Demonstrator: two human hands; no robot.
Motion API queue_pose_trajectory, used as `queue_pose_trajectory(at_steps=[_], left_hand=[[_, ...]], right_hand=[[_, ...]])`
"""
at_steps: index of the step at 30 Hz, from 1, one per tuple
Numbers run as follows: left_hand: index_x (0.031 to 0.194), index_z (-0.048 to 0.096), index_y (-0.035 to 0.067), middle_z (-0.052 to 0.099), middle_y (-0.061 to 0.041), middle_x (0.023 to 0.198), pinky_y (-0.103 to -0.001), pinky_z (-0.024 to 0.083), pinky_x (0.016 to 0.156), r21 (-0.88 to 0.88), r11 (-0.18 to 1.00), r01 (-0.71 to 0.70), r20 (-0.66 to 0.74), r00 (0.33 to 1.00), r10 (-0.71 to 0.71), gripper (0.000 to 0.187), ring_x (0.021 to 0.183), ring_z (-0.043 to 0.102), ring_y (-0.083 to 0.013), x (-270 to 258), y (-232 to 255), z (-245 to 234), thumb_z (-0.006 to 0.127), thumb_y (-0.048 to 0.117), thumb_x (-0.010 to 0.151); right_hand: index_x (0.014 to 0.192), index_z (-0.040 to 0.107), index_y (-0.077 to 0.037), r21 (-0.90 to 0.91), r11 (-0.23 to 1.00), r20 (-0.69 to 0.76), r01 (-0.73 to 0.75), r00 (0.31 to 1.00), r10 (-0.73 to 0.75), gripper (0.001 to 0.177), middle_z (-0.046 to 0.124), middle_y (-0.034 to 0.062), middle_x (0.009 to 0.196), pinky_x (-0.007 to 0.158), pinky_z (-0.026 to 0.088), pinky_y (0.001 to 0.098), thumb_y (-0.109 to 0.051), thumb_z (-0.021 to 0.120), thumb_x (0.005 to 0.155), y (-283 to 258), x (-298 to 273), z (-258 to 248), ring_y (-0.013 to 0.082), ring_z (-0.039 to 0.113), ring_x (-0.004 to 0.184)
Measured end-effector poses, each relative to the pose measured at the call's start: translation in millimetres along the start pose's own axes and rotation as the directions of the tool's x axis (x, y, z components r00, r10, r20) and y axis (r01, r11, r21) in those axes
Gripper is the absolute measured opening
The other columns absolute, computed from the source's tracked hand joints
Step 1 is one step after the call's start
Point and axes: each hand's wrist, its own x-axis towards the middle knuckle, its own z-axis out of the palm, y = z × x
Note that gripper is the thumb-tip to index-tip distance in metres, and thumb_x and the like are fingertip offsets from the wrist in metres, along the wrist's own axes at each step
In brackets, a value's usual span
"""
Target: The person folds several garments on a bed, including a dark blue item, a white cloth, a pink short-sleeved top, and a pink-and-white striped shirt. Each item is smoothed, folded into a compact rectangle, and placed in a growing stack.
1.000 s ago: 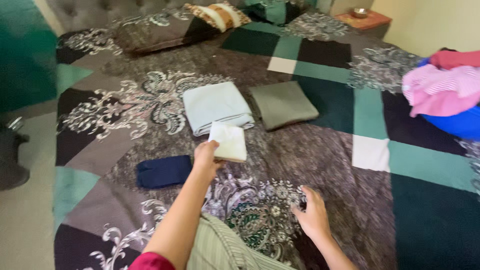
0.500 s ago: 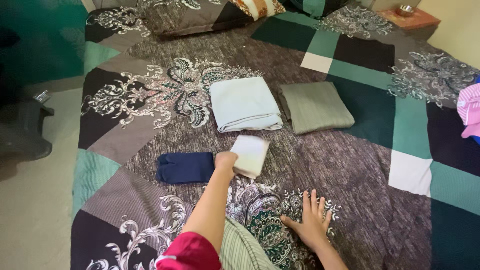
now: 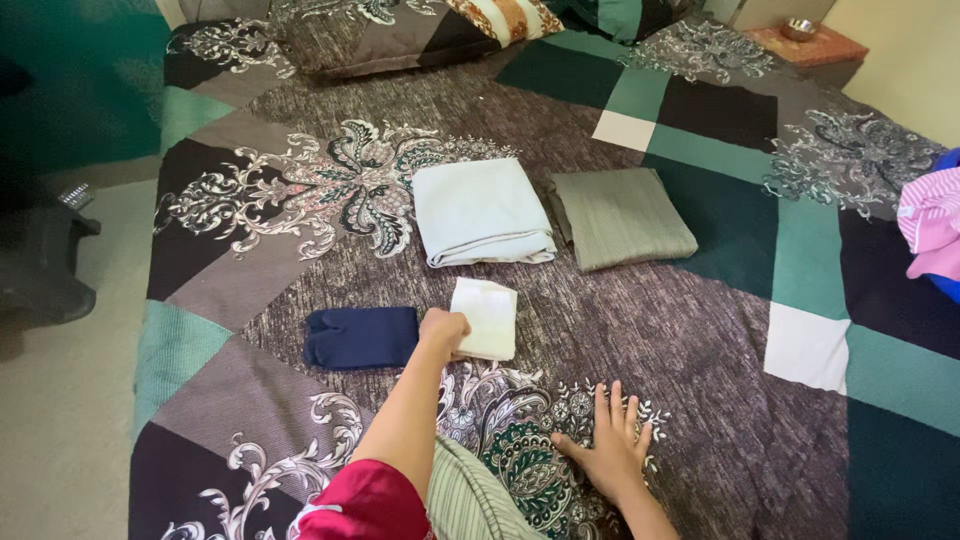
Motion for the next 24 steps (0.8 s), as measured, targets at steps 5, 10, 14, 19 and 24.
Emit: queue_pose_trajectory(at_steps=[5, 10, 14, 19, 24], left_hand=[[0.117, 0.068, -0.003, 0.074, -0.017, 0.109, -0.045, 0.063, 0.069, 0.003, 1.0, -0.028, 0.106, 0.994, 0.027, 0.044, 0.088, 0.074, -0.0309, -14, 6, -1, 0.078, 0.024, 0.083], [0.134, 0.05, 0.012, 0.07, -0.009, 0.114, -0.05, 0.06, 0.072, -0.298, 0.947, -0.12, 0.238, 0.951, 0.196, 0.063, 0.098, 0.071, -0.0273, -17, 11, 2, 0.073, 0.022, 0.076], [0.14, 0.044, 0.006, 0.059, -0.014, 0.128, -0.047, 0.055, 0.089, 0.28, 0.929, -0.242, -0.05, 0.963, 0.266, 0.073, 0.114, 0.063, -0.0308, -35, 11, -3, 0.079, 0.028, 0.079], [0.154, 0.03, 0.008, 0.034, -0.015, 0.159, -0.047, 0.044, 0.111, 0.648, 0.693, -0.314, -0.119, 0.858, 0.5, 0.089, 0.143, 0.043, -0.0337, -62, 18, -1, 0.079, 0.031, 0.084], [0.163, 0.007, 0.012, 0.0, -0.009, 0.172, -0.051, 0.007, 0.125, 0.814, 0.307, -0.494, 0.228, 0.757, 0.612, 0.088, 0.157, -0.002, -0.0287, -52, 11, 25, 0.054, 0.048, 0.098]], right_hand=[[0.164, 0.002, -0.018, -0.003, 1.0, 0.03, -0.01, 0.999, 0.01, 0.136, -0.014, 0.0062, 0.172, 0.12, -0.009, 0.0597, -0.094, 0.06, 0.067, -3, -4, -4, 0.0304, -0.018, 0.157], [0.164, 0.001, -0.016, -0.016, 1.0, 0.071, -0.023, 0.997, 0.024, 0.135, -0.016, 0.0073, 0.172, 0.12, -0.011, 0.0588, -0.093, 0.059, 0.069, -9, -5, -12, 0.031, -0.019, 0.156], [0.164, 0.001, -0.018, -0.02, 0.999, 0.066, -0.027, 0.997, 0.028, 0.134, -0.015, 0.006, 0.172, 0.121, -0.011, 0.0572, -0.093, 0.058, 0.069, -9, -9, -13, 0.0295, -0.019, 0.157], [0.164, 0.002, -0.017, -0.036, 0.999, 0.051, -0.023, 0.998, 0.025, 0.134, -0.013, 0.007, 0.172, 0.121, -0.01, 0.0571, -0.093, 0.059, 0.069, -9, -9, -12, 0.0299, -0.018, 0.157], [0.164, 0.003, -0.016, -0.024, 1.0, 0.047, -0.019, 0.999, 0.02, 0.133, -0.013, 0.0068, 0.172, 0.121, -0.009, 0.0584, -0.092, 0.059, 0.069, -9, -9, -11, 0.0303, -0.018, 0.157]])
